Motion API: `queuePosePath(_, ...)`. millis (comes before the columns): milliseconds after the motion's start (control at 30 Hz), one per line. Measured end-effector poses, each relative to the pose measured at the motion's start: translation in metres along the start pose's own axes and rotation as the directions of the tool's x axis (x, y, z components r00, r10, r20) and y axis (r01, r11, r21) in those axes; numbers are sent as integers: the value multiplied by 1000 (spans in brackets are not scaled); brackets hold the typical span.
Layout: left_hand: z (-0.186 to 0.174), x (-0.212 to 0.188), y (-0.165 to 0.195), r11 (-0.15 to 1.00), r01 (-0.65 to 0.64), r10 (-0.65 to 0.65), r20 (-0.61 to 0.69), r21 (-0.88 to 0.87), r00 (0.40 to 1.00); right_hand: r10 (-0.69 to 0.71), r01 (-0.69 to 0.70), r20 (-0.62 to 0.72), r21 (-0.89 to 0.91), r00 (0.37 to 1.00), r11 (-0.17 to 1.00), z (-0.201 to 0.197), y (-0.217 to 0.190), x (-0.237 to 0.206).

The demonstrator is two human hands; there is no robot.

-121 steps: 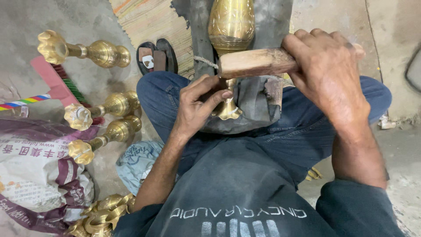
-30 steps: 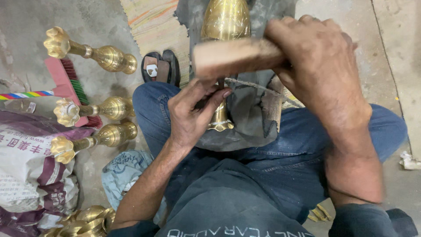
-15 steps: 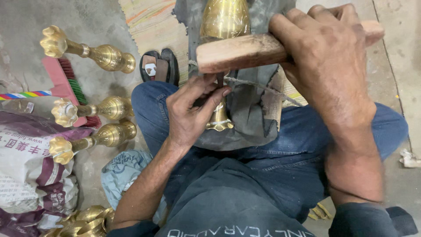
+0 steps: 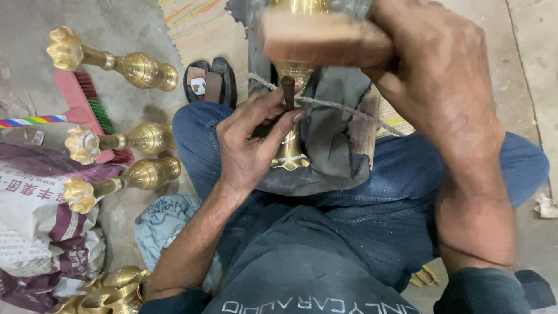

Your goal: The person sits on the floor with a brass vase held against a sandbag on their lap and hammers a chisel against the vase's surface using a wooden mallet, working the metal around the neck and body. Finished brass vases and parts lie on the floor beside them.

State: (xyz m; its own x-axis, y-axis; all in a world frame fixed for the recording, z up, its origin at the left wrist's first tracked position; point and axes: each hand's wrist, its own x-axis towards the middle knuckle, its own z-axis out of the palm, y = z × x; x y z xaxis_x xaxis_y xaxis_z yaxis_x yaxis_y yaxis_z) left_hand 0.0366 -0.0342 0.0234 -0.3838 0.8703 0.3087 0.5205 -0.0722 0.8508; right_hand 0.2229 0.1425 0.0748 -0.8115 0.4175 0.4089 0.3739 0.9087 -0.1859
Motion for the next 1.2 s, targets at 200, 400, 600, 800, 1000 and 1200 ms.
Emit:
queuePosePath(200, 1, -1, -5, 999, -35, 35, 0, 8, 999, -27, 27, 0, -41, 1000, 999, 0, 1, 0)
queuePosePath(400, -1, 0, -6, 997, -46, 45, 24, 59, 999, -52, 52, 8, -117, 999, 992, -3, 3, -1)
queuePosePath(600, 0, -2, -2, 1000, -14, 14, 9, 6, 1000, -37, 36, -24, -12, 999, 999, -2, 1, 1)
queuePosePath(800, 0, 1, -6, 999, -27, 26, 40, 24, 999, -24, 25, 27, -32, 999, 999, -4, 1, 8)
queuePosePath(1000, -1, 2, -4, 999, -29, 28, 40, 28, 999, -62, 78, 86, -196, 994, 977, -2, 4, 3)
queuePosePath(1200, -4, 2, -3, 999, 1, 4, 100, -54, 995, 94, -90, -6, 246, 996, 965, 8, 9, 0)
